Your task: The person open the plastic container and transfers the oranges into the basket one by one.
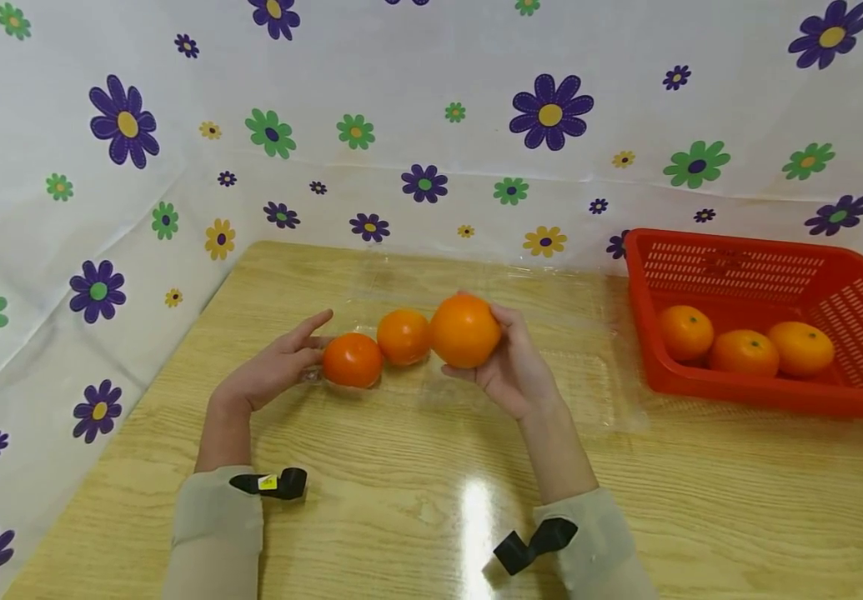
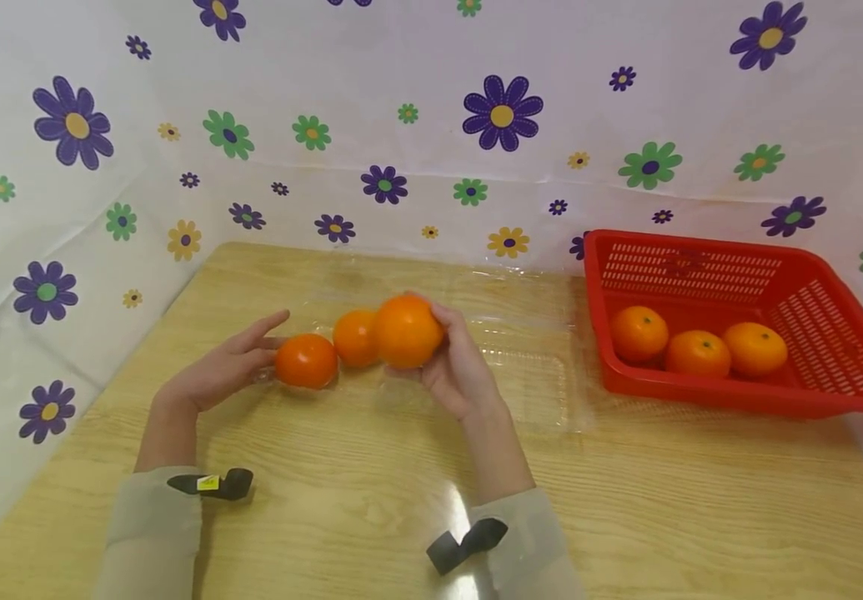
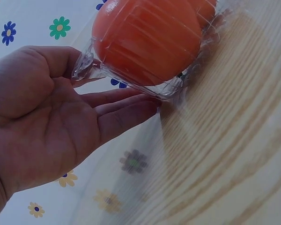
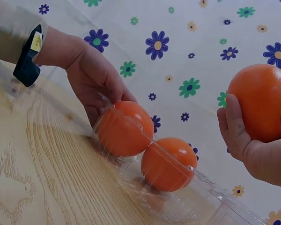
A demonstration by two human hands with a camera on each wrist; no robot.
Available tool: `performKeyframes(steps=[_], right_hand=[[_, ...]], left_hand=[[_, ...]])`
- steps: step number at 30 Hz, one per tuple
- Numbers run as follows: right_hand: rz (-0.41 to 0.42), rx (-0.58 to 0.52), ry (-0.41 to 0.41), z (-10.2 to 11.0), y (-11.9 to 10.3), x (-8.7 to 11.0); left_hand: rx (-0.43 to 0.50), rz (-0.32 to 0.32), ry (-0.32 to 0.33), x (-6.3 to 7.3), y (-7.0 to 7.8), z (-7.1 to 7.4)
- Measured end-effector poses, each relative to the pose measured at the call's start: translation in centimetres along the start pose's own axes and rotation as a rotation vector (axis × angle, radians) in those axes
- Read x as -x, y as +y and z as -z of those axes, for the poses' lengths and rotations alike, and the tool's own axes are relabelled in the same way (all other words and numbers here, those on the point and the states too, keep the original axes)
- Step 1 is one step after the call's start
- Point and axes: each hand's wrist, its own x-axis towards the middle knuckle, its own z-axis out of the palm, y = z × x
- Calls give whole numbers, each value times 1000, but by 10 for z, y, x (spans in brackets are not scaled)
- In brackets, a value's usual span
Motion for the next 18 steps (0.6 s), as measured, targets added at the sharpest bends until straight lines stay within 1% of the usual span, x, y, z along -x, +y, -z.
performKeyframes(steps=[4, 8, 13, 15, 18], right_hand=[[6, -101, -10, 1, -1, 1], [-9, -189, 5, 4, -3, 0], [-74, -200, 64, 6, -5, 0], [-94, -210, 39, 7, -5, -1], [-85, -244, -34, 8, -6, 1]], left_hand=[[-9, -2, -2, 0, 1, 0], [-15, -1, -1, 0, 3, 0], [-19, 5, 1, 0, 3, -1], [-15, 6, 3, 1, 2, -1], [-21, 7, -1, 1, 3, 0]])
